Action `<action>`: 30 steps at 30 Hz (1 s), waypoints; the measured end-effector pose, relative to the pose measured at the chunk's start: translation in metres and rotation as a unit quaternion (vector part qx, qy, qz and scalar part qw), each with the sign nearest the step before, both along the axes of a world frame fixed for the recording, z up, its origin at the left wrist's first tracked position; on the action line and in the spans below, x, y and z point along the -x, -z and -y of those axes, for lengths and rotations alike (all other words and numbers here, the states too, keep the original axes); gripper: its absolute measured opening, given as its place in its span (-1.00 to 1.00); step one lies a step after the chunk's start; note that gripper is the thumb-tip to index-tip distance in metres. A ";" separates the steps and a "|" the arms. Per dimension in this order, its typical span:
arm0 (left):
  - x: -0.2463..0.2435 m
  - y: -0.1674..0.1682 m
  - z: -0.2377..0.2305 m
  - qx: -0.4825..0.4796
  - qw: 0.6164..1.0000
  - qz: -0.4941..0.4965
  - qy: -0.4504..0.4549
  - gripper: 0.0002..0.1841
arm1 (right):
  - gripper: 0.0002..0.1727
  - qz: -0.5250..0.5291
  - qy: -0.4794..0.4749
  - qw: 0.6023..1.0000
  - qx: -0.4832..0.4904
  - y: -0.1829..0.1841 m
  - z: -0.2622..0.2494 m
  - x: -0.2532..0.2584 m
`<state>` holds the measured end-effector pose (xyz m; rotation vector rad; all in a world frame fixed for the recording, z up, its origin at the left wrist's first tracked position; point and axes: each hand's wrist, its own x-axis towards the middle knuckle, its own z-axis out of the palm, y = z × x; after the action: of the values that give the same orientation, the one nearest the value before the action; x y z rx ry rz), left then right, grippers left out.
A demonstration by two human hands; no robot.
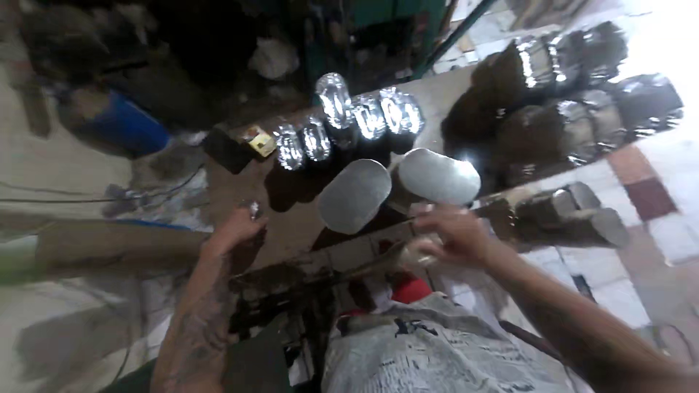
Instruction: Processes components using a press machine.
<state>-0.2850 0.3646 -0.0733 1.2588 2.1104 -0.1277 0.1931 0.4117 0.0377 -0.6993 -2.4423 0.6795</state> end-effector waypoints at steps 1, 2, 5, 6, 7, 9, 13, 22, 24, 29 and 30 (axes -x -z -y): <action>-0.003 -0.003 -0.001 -0.003 1.000 -0.004 0.000 -0.44 | -0.44 0.009 0.025 0.996 -0.086 -0.014 -0.020 0.001; -0.012 -0.012 -0.002 -0.023 1.000 -0.016 -0.004 -0.41 | -0.33 0.061 0.029 0.991 -0.115 -0.020 -0.042 0.000; -0.076 -0.080 -0.002 -0.161 0.986 -0.001 -0.050 -0.37 | -0.43 0.203 0.001 0.977 -0.067 -0.003 -0.077 0.004; -0.106 -0.104 0.002 -0.227 0.972 0.040 -0.054 -0.43 | -0.55 0.174 -0.013 0.983 -0.051 0.003 -0.080 0.000; -0.139 -0.123 0.005 -0.298 0.950 0.084 -0.047 -0.51 | -0.58 0.147 -0.026 0.989 -0.026 0.004 -0.085 -0.005; -0.199 -0.140 -0.002 -0.359 0.922 0.143 -0.010 -0.61 | -0.50 0.113 -0.058 0.989 0.069 -0.004 -0.097 -0.015; -0.255 -0.144 -0.052 -0.107 0.980 0.049 0.157 -0.46 | -0.45 0.092 -0.098 0.983 0.129 -0.011 -0.107 -0.019; -0.199 -0.157 -0.086 0.033 0.905 0.379 0.192 -0.76 | -0.68 0.016 -0.064 0.990 0.125 -0.001 -0.103 -0.023; -0.200 -0.158 -0.084 0.041 0.905 0.384 0.179 -0.76 | -0.74 0.015 -0.053 0.993 0.102 0.003 -0.098 -0.021; -0.222 -0.167 -0.078 -0.033 0.947 0.241 0.212 -0.43 | -0.63 0.093 -0.038 0.995 -0.015 0.002 -0.084 -0.016; -0.232 -0.173 -0.068 -0.063 0.957 0.173 0.226 -0.46 | -0.65 0.110 -0.027 0.991 -0.065 -0.004 -0.079 -0.015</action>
<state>-0.0532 0.4330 0.0992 1.6903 1.5294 0.0293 0.2084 0.4905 0.0416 -0.6907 -2.6883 0.4781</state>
